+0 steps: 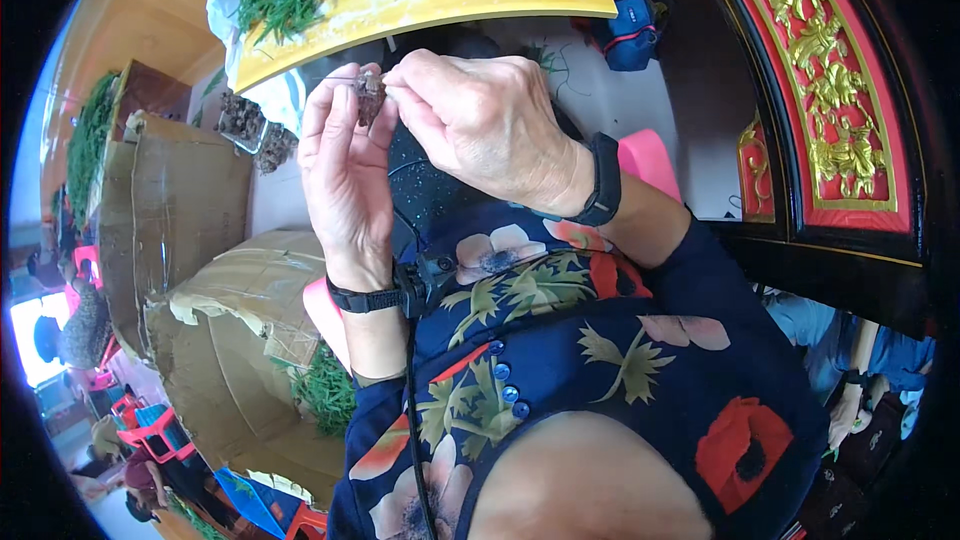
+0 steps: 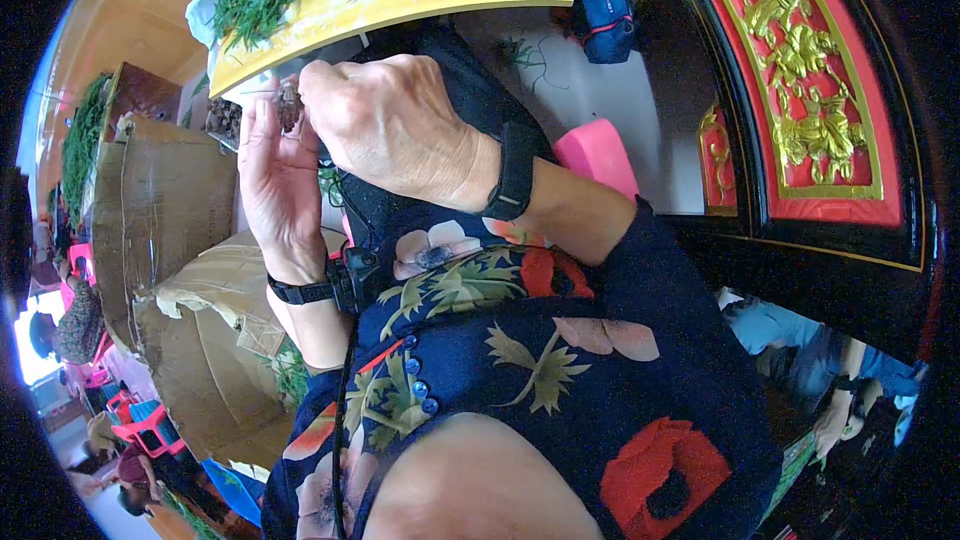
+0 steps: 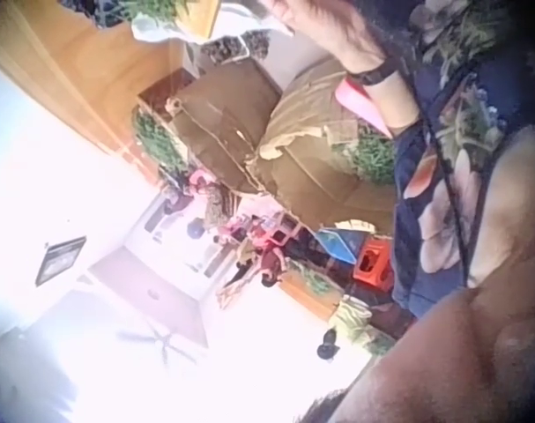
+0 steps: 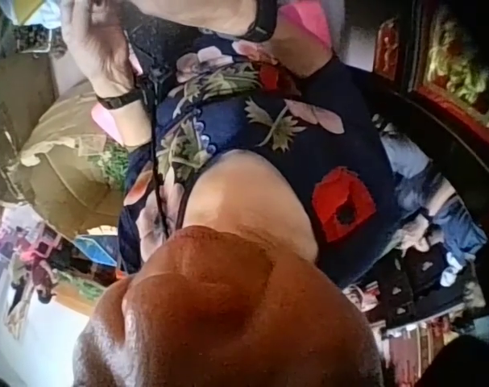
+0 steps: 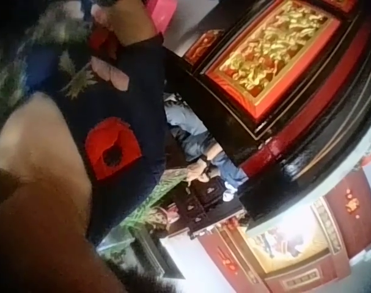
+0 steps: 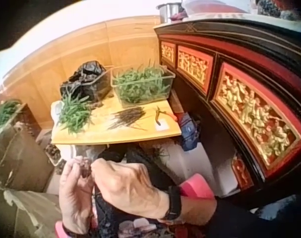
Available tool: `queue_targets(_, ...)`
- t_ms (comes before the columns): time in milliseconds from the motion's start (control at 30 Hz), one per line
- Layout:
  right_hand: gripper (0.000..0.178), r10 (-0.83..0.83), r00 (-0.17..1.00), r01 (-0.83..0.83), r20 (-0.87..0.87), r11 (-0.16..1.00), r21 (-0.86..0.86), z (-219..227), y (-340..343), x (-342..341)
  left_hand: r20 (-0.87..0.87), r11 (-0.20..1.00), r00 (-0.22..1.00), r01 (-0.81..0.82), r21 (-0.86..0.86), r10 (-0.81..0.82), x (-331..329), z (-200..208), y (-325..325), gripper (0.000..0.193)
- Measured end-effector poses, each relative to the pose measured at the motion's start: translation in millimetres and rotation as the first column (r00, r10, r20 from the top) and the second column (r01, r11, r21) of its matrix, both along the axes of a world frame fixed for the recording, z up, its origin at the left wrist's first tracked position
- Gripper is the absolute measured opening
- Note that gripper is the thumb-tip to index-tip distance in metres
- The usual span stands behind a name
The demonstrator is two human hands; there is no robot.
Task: Trimming and assembling artificial plants by attaching foliage to stems at a workstation.
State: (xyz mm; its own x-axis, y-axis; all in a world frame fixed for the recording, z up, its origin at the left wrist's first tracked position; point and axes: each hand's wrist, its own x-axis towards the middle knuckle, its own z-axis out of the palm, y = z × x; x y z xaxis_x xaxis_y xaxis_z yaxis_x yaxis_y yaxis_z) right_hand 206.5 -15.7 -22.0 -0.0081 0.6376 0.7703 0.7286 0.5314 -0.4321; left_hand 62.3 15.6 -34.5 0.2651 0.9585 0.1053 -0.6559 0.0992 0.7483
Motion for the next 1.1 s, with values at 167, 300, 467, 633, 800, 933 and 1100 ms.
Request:
queue_targets(167,0.008,0.03,0.999,-0.031,-0.021,0.999,-0.011,-1.2,-0.5,-2.0,0.124,0.996,0.991,0.057,-0.071,-0.048,-8.0,-3.8,5.2,0.022)
queue_targets(300,0.009,0.052,0.997,-0.05,-0.053,0.998,0.046,1.5,-2.4,-3.6,0.347,0.966,0.928,0.2,-0.164,-0.134,-16.3,-10.1,13.5,0.022)
queue_targets(467,0.009,0.07,0.996,-0.067,-0.052,0.996,0.063,-4.1,-1.3,-6.8,0.437,0.946,0.886,0.26,-0.191,-0.156,-14.7,-9.9,11.2,0.022)
queue_targets(633,0.009,0.066,0.997,-0.063,-0.051,0.996,0.064,-5.4,-1.3,-7.1,0.485,0.925,0.859,0.305,-0.226,-0.165,-14.9,-9.8,13.2,0.021)
queue_targets(800,0.009,0.07,0.996,-0.067,-0.054,0.996,0.056,-6.2,-1.8,-7.9,0.526,0.904,0.839,0.323,-0.281,-0.136,-14.9,-9.6,12.5,0.021)
queue_targets(933,0.01,0.074,0.996,-0.072,-0.04,0.997,0.042,-5.5,-1.8,-6.9,0.532,0.89,0.836,0.34,-0.303,-0.138,-14.3,-8.4,11.2,0.021)
queue_targets(1100,0.01,0.059,0.998,-0.058,-0.034,0.998,0.021,-6.8,-3.8,-11.1,0.524,0.878,0.843,0.337,-0.338,-0.122,-14.9,-8.3,10.6,0.021)
